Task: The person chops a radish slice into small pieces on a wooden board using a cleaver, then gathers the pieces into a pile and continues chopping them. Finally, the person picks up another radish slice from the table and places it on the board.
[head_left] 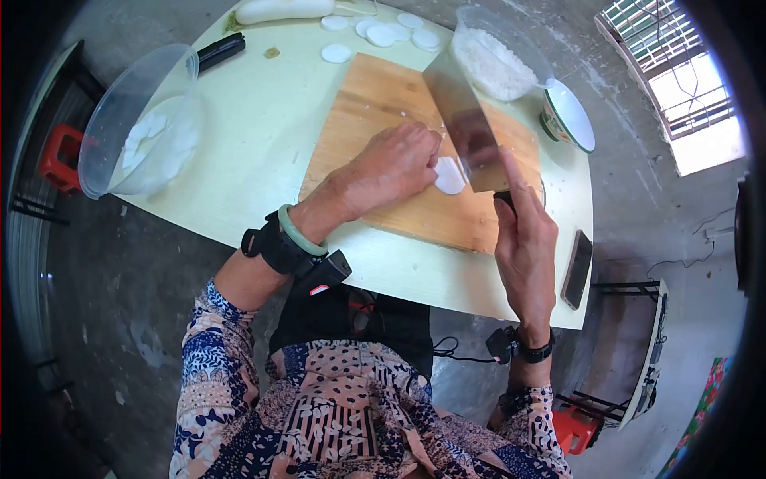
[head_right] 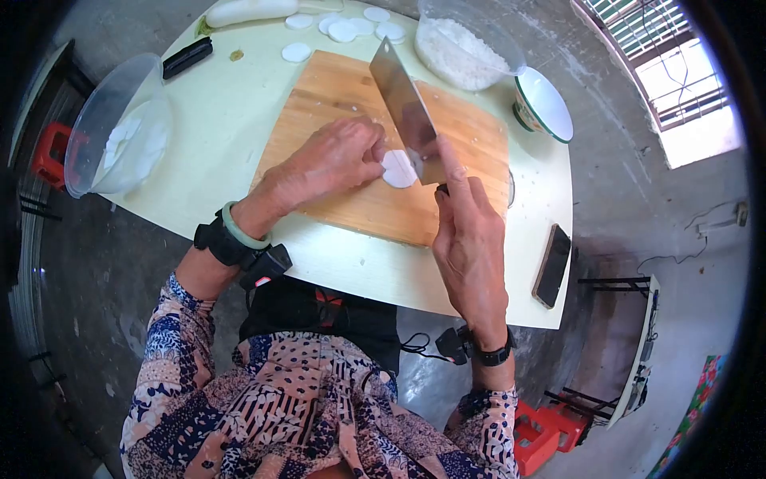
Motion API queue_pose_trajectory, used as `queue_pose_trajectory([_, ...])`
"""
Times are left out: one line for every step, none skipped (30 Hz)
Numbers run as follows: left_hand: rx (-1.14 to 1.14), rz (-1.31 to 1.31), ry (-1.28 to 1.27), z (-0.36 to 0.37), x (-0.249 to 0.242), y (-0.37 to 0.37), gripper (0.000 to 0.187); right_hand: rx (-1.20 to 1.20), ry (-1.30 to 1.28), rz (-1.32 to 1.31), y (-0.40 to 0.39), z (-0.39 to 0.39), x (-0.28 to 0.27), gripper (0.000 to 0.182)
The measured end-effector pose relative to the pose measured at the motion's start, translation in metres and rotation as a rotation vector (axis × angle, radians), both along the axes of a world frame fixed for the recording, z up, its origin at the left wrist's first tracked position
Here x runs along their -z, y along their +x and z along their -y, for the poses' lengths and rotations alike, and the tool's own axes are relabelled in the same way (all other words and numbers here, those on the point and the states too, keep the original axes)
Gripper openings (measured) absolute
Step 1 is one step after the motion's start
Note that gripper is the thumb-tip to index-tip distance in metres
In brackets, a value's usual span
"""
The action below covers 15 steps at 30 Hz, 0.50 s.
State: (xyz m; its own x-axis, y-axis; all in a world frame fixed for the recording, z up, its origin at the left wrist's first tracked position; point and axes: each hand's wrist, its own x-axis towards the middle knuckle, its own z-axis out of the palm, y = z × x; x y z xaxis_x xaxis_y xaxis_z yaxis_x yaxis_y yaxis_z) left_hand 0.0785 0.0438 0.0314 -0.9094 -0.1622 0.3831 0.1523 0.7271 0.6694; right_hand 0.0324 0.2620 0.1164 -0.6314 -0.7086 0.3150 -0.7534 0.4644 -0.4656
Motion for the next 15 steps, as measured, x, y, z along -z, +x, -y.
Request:
queue_pose_trajectory([-0.003,-0.003,-0.012,-0.001,-0.001,0.001,0.016,-0.003,-0.043,-0.001,0.002,0.001,0.000,0.067])
queue_pose_trajectory([0.000,-0.002,-0.009,-0.002,0.000,0.000,0.016,0.001,-0.040,0.001,0.002,0.001,0.003,0.067])
queue_pose_trajectory([-0.001,-0.006,-0.018,-0.003,0.000,0.000,0.016,-0.020,0.037,-0.007,0.000,0.002,0.008,0.068])
queue_pose_trajectory([-0.004,-0.011,-0.028,-0.003,0.000,0.000,0.016,-0.042,0.111,-0.015,-0.002,0.004,0.012,0.068])
queue_pose_trajectory([-0.003,-0.010,-0.030,-0.003,0.001,0.000,0.016,0.006,0.138,0.006,-0.002,0.005,0.014,0.068])
queue_pose_trajectory([0.001,-0.019,-0.043,-0.003,0.001,-0.001,0.015,0.001,0.136,0.005,-0.002,0.005,0.013,0.068])
queue_pose_trajectory([0.005,-0.026,-0.054,-0.003,0.001,-0.001,0.015,-0.018,0.125,0.028,-0.002,0.006,0.013,0.067])
queue_pose_trajectory([0.001,-0.028,-0.053,-0.002,0.001,0.000,0.015,-0.036,0.116,0.051,-0.003,0.005,0.012,0.067])
queue_pose_trajectory([0.002,-0.019,-0.046,-0.002,0.000,0.000,0.015,-0.038,0.117,0.048,-0.005,0.004,0.012,0.067])
queue_pose_trajectory([0.003,-0.012,-0.038,-0.002,-0.001,0.000,0.015,-0.071,0.076,0.038,-0.009,0.002,0.013,0.067])
queue_pose_trajectory([0.003,-0.013,-0.037,-0.001,-0.002,0.000,0.015,-0.103,0.036,0.030,-0.010,0.001,0.014,0.066])
queue_pose_trajectory([-0.003,0.003,-0.037,0.000,-0.003,-0.002,0.016,-0.104,0.037,0.030,-0.008,0.001,0.011,0.066])
queue_pose_trajectory([-0.009,0.022,-0.037,0.001,-0.004,-0.002,0.016,-0.068,0.018,0.031,-0.003,0.002,0.004,0.066])
queue_pose_trajectory([-0.010,0.025,-0.034,0.001,-0.004,-0.001,0.016,-0.029,-0.001,0.033,0.002,0.003,-0.001,0.066])
queue_pose_trajectory([-0.020,0.035,-0.046,0.001,-0.005,-0.001,0.016,-0.024,-0.001,0.003,0.004,0.003,-0.002,0.066])
